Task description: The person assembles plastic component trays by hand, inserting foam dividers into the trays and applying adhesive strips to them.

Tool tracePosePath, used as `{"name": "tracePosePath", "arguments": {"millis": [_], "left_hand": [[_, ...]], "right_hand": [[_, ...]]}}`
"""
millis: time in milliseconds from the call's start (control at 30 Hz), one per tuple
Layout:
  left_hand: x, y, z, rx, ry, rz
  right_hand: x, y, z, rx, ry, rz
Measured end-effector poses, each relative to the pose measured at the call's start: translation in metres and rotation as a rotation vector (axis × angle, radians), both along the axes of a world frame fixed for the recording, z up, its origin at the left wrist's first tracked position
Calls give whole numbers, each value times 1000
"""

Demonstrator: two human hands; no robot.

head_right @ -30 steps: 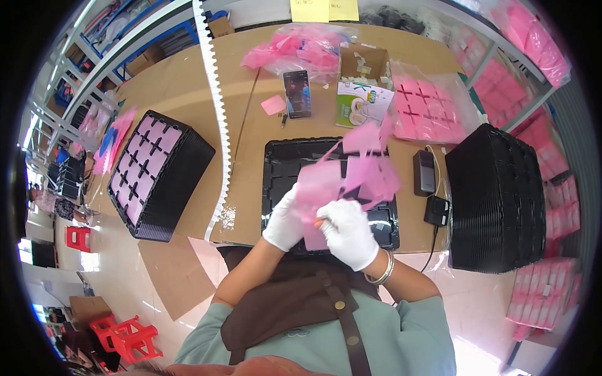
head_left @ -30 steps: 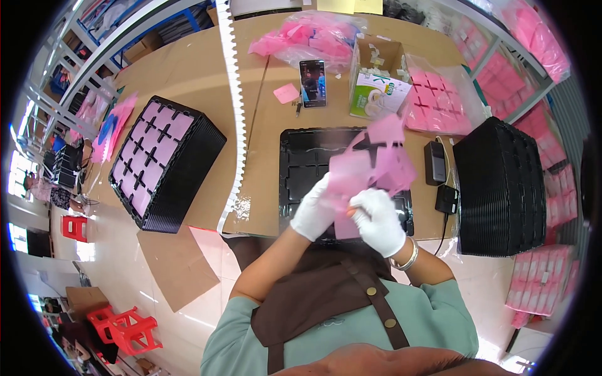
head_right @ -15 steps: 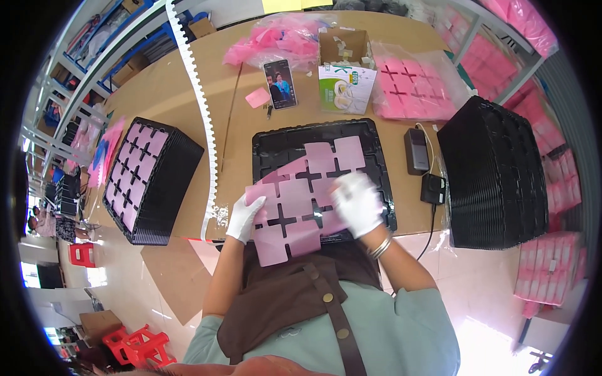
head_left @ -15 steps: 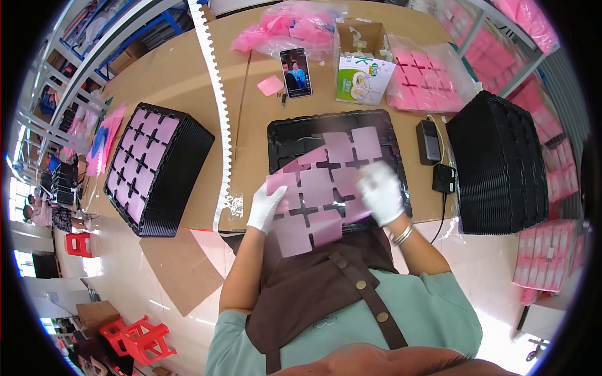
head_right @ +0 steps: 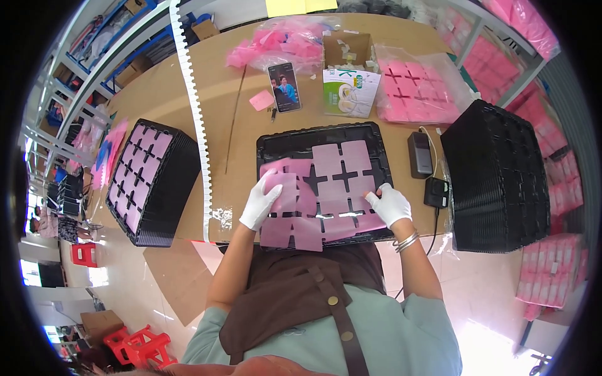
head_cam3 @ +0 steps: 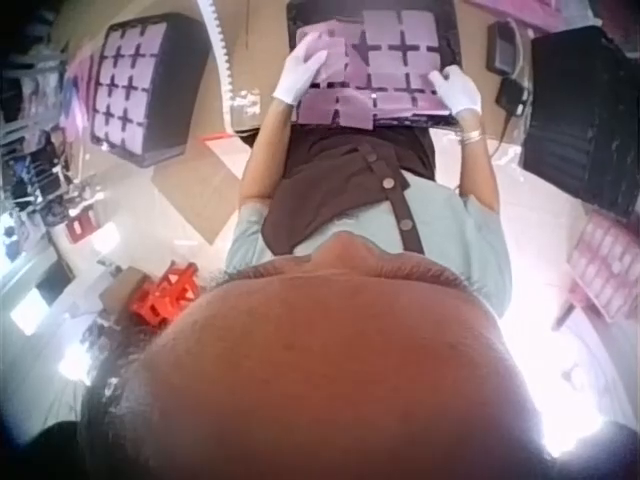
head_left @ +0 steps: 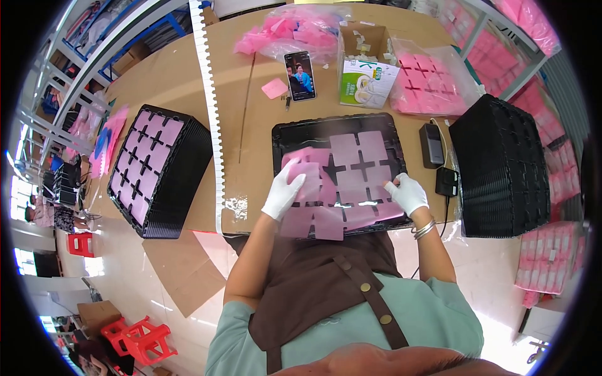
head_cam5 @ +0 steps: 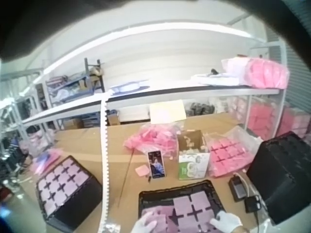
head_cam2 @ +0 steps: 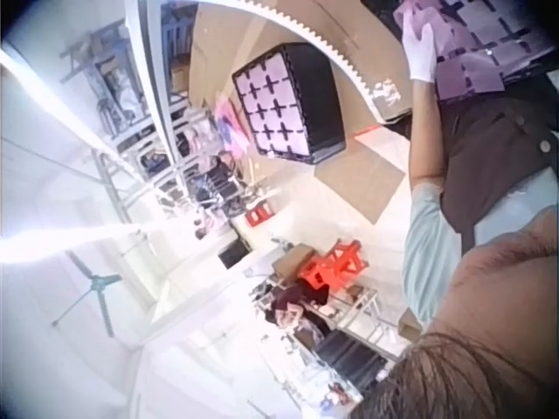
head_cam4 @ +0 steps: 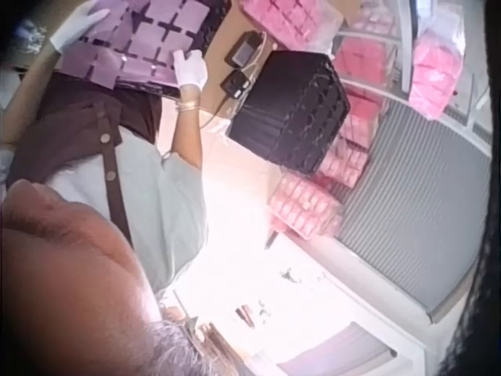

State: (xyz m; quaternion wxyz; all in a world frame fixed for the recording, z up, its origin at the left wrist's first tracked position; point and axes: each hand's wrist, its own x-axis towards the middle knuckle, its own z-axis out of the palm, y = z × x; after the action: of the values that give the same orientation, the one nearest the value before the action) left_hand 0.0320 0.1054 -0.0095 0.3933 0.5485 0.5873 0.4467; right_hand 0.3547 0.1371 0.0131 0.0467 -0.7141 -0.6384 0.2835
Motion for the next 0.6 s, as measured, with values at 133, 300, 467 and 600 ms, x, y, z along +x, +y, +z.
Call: {"name": "tracePosePath", "arguments": {"millis": [133,300,467,600], "left_hand": [[11,3,56,-89,-203,-10],[-36,8,-1,-260,-170,137],[-34,-12,3,-359,-295,294],[-24,-26,-2,-395,-221,304]], "right_hand": [[10,-6,-18,29,589,-109],[6,-9,-34,63,765,-132],[-4,-18,0,193,180,-202],[1,-25,0,112,78,-126]]}}
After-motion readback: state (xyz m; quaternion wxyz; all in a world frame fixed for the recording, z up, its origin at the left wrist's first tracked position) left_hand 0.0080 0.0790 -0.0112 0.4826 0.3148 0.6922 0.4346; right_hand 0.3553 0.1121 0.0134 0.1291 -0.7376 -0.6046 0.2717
